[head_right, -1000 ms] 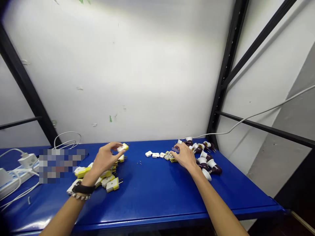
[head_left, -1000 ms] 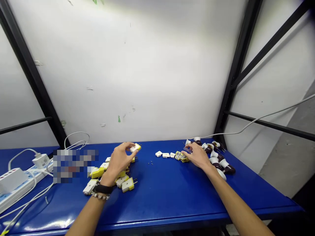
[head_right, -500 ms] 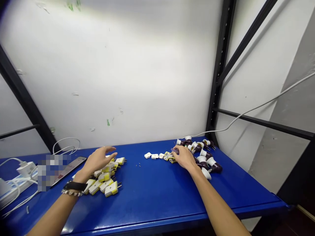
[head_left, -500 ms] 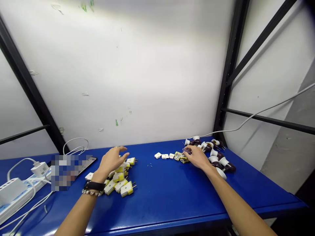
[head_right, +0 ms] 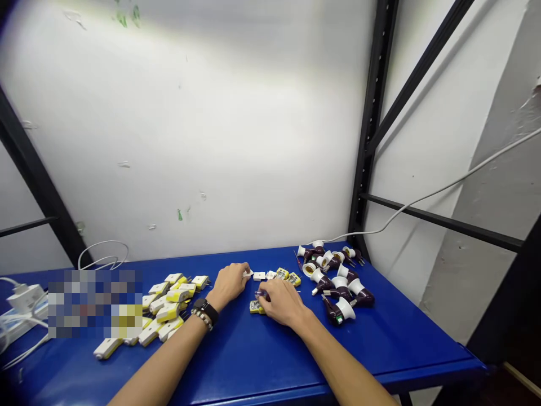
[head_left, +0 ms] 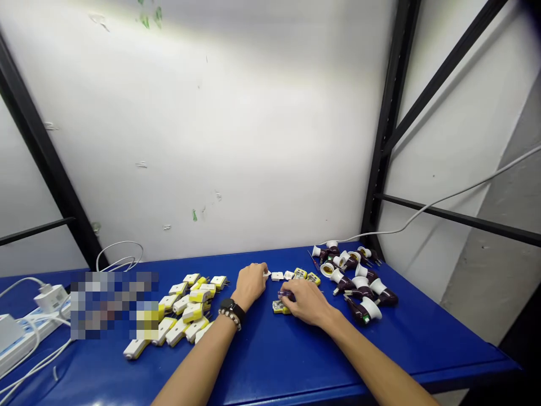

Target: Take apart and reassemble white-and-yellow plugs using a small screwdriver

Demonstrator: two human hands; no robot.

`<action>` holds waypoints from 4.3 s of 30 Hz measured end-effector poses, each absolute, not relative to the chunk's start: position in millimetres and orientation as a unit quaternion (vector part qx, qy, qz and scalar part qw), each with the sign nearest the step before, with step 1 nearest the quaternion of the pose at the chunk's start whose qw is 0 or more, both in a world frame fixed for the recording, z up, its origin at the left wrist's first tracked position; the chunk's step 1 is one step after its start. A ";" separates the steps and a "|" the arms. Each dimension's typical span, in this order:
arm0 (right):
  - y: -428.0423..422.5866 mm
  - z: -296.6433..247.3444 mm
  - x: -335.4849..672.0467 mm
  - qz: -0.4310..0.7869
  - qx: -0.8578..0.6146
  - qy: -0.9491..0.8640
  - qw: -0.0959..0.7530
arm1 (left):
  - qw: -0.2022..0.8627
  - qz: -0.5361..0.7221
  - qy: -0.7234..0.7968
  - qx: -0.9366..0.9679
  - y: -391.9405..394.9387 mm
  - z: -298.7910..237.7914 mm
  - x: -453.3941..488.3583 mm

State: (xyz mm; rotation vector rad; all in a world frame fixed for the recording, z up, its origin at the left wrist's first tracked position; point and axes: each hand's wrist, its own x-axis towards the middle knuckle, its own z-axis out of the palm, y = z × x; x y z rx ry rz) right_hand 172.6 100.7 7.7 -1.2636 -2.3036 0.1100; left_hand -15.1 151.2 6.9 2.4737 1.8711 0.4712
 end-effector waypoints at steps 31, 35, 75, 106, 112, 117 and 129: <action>119.9 -12.5 187.6 0.369 -0.404 -0.777 0.313 | 0.176 0.273 0.435 0.840 71.8 -6.7 -35.3; 121.4 -13.8 186.2 0.347 -0.407 -0.785 0.312 | 0.173 0.277 0.437 0.838 72.9 -7.8 -35.2; 113.0 -7.1 178.4 0.338 -0.392 -0.811 0.273 | 0.138 0.293 0.398 0.858 79.4 -19.5 -41.7; 132.4 10.1 188.2 0.385 -0.415 -0.611 0.553 | 0.024 0.200 0.626 0.753 101.7 -20.4 -67.3; 156.1 30.9 158.6 0.455 -0.373 -0.531 0.610 | 0.070 0.295 0.577 0.759 119.6 -5.9 -57.6; 179.6 32.0 131.1 0.481 -0.351 -0.483 0.642 | 0.143 0.414 0.517 0.735 129.2 1.2 -40.5; 172.4 16.2 128.3 0.546 -0.341 -0.438 0.628 | 0.169 0.535 0.480 0.674 114.9 -2.0 -42.9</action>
